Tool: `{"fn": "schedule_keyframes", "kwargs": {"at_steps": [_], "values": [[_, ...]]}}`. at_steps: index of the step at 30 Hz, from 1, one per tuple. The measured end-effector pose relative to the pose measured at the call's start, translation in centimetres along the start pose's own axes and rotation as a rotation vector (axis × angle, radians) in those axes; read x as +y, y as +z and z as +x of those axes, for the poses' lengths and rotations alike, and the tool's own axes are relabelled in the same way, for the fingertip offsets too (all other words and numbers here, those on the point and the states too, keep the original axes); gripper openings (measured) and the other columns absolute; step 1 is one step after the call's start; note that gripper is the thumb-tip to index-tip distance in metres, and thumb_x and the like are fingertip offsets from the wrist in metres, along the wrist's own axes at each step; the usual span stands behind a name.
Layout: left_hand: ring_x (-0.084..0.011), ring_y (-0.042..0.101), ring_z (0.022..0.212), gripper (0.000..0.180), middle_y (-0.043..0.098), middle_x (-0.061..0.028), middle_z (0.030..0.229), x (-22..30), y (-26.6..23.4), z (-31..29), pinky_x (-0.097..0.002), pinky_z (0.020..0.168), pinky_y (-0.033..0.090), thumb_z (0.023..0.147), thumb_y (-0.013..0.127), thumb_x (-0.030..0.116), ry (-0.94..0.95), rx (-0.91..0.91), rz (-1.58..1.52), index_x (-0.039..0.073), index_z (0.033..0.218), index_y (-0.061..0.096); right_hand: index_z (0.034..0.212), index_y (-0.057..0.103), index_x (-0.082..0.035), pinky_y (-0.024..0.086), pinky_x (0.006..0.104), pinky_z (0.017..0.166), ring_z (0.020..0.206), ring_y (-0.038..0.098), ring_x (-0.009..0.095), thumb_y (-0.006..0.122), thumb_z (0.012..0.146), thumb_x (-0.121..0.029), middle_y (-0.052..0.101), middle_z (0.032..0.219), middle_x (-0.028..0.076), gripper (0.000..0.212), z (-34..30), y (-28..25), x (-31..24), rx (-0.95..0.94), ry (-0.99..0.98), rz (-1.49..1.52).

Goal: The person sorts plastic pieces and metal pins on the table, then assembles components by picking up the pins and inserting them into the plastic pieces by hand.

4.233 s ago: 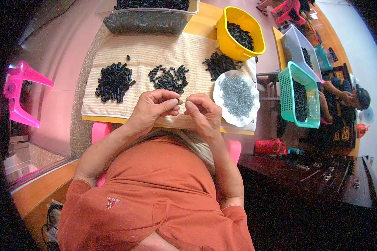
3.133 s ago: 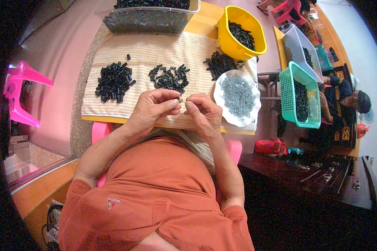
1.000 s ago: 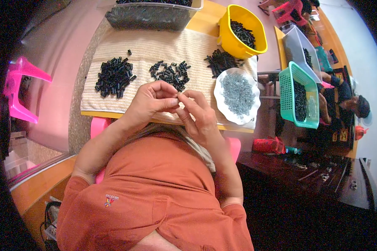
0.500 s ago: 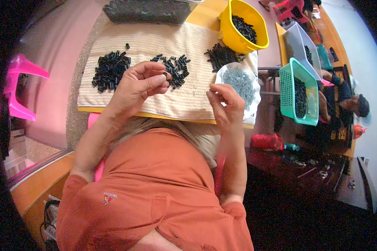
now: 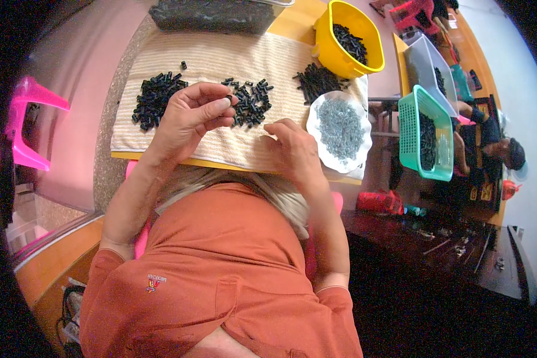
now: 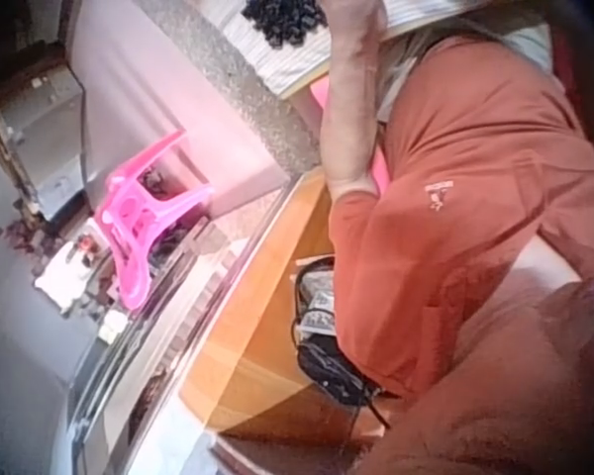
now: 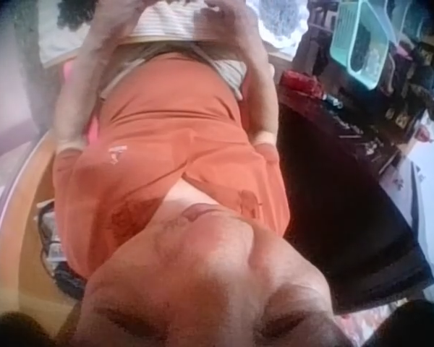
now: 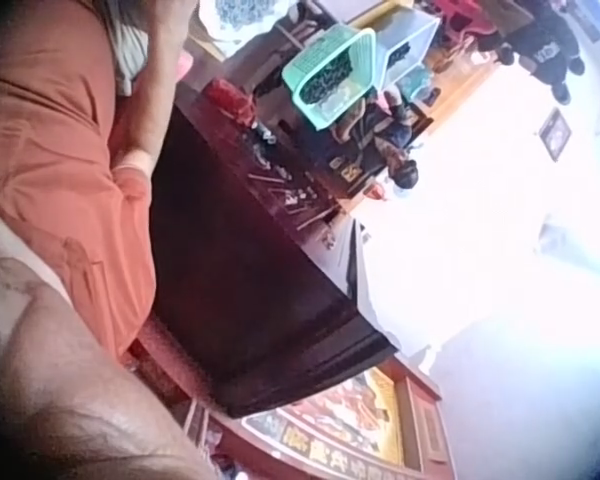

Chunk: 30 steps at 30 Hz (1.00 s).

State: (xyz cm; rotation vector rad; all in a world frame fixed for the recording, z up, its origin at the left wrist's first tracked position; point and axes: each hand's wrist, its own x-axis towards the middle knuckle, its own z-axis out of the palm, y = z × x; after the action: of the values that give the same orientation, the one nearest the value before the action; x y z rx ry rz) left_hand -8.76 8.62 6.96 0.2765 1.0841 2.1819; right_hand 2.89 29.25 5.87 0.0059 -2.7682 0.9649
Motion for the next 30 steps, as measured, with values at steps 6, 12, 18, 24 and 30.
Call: {"fn": "schedule_keyframes", "kwargs": {"at_steps": [6, 12, 18, 24, 30], "values": [[-0.0131, 0.069, 0.084, 0.022, 0.071, -0.0091, 0.102, -0.3, -0.2, 0.1, -0.0273, 0.077, 0.059, 0.091, 0.067, 0.005, -0.013, 0.016, 0.010, 0.003, 0.113, 0.065, 0.100, 0.069, -0.006, 0.054, 0.0387, 0.073, 0.083, 0.068, 0.032, 0.070, 0.084, -0.011, 0.068, 0.097, 0.011, 0.016, 0.8, 0.2, -0.7, -0.022, 0.046, -0.090], [-0.0161, 0.069, 0.086, 0.022, 0.069, -0.0101, 0.101, -0.2, -0.4, 0.1, -0.0293, 0.078, 0.060, 0.090, 0.068, 0.004, -0.020, 0.025, 0.014, -0.001, 0.111, 0.063, 0.096, 0.070, -0.006, 0.054, 0.0384, 0.070, 0.078, 0.068, 0.031, 0.072, 0.083, -0.011, 0.069, 0.092, 0.011, 0.015, 0.5, -0.4, 0.7, 0.091, 0.074, -0.088], [-0.0136, 0.069, 0.084, 0.020, 0.071, -0.0100, 0.102, -0.3, -0.9, 0.2, -0.0276, 0.076, 0.060, 0.090, 0.068, 0.006, -0.027, 0.049, 0.010, 0.003, 0.111, 0.066, 0.096, 0.069, -0.006, 0.053, 0.0389, 0.069, 0.078, 0.068, 0.031, 0.072, 0.083, -0.011, 0.068, 0.095, 0.010, 0.014, 0.9, 0.4, -0.1, 0.035, 0.050, -0.065], [-0.0153, 0.069, 0.084, 0.021, 0.070, -0.0094, 0.099, -0.3, -1.0, 0.3, -0.0286, 0.077, 0.059, 0.089, 0.069, 0.005, -0.056, 0.092, -0.016, 0.000, 0.109, 0.065, 0.102, 0.069, -0.005, 0.053, 0.0383, 0.068, 0.077, 0.067, 0.030, 0.070, 0.083, -0.011, 0.068, 0.099, 0.011, 0.020, 1.9, 1.1, 0.2, 0.004, -0.011, -0.202], [-0.0154, 0.069, 0.085, 0.020, 0.070, -0.0092, 0.099, -0.5, -1.0, 0.2, -0.0289, 0.077, 0.059, 0.089, 0.069, 0.004, -0.086, 0.119, -0.051, 0.000, 0.108, 0.065, 0.106, 0.066, -0.007, 0.052, 0.0423, 0.074, 0.085, 0.065, 0.034, 0.066, 0.083, -0.008, 0.063, 0.103, 0.010, 0.023, 2.8, 1.5, -0.1, -0.077, 0.006, -0.238]]}}
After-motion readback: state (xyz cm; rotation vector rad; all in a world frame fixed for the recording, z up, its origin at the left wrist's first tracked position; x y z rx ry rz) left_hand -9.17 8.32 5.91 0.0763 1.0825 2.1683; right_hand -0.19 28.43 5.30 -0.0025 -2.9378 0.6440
